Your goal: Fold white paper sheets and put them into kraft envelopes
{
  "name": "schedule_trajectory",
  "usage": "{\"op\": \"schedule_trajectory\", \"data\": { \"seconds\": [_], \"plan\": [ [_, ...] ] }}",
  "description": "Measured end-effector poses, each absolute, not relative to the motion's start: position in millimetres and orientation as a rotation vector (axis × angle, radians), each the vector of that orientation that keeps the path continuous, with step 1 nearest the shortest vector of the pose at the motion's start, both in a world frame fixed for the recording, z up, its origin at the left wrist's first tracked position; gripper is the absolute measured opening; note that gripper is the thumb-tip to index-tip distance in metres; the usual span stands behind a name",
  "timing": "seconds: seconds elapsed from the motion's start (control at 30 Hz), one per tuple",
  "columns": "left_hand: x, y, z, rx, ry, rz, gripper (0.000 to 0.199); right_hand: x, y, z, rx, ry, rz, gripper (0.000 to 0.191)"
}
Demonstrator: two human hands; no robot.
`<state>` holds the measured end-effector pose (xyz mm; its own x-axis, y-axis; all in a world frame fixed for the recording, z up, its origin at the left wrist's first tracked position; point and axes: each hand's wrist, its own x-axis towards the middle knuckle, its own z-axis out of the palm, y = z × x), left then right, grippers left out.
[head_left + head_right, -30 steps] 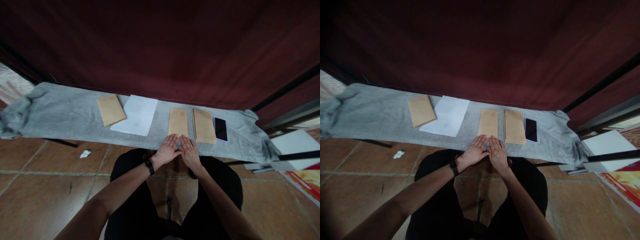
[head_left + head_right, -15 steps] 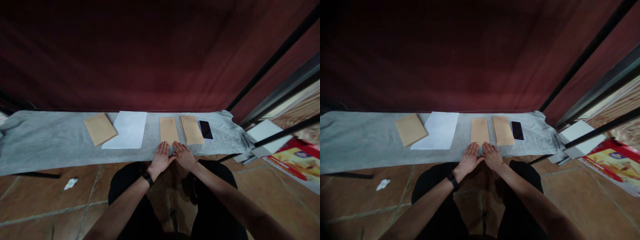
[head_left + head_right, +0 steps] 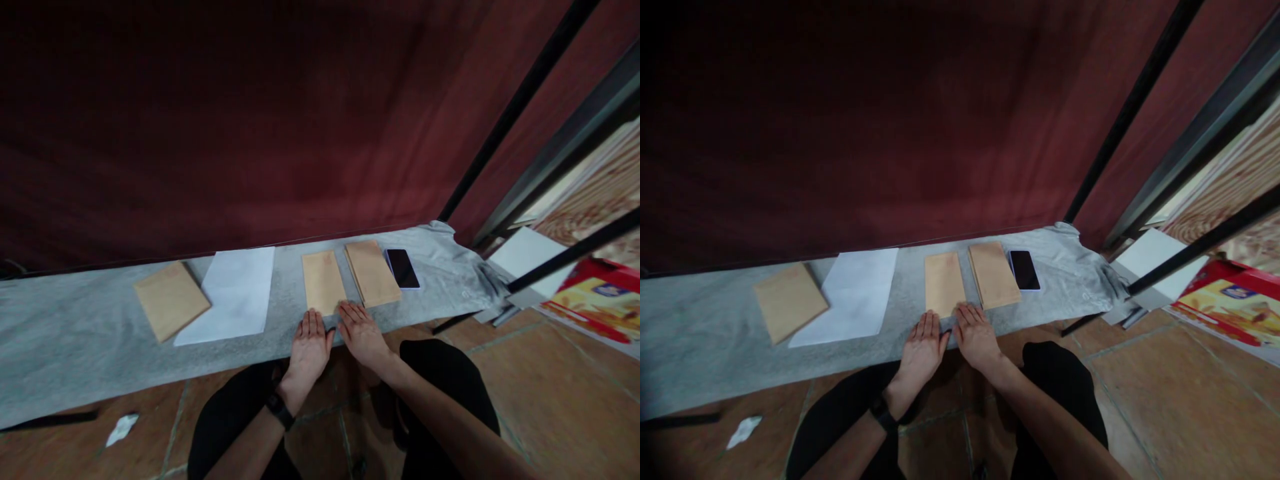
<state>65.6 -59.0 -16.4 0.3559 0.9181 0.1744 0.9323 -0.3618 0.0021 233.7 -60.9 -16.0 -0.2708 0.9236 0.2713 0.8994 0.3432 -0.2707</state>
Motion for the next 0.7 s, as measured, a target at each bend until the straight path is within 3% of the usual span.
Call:
{"op": "schedule_trajectory", "data": {
  "seconds": [0.17, 0.4, 0.7],
  "plan": [
    [68.4, -57.3, -7.4, -2.558, -1.691, -0.1, 0.047, 229.2, -64.7, -21.8, -1.462, -2.315, 0.148, 0.046],
    [64.8, -56.0, -11.2, -2.527, -1.722, -0.19, 0.045, 233.1, -65.7, -27.8, -1.643, -2.249, 0.109, 0.048],
    [74.2, -14.6, -18.0, -2.799, -1.453, -0.186, 0.057, 233.2, -58.8, -15.8, -1.7, -2.264, 0.221, 0.044]
  ]
}}
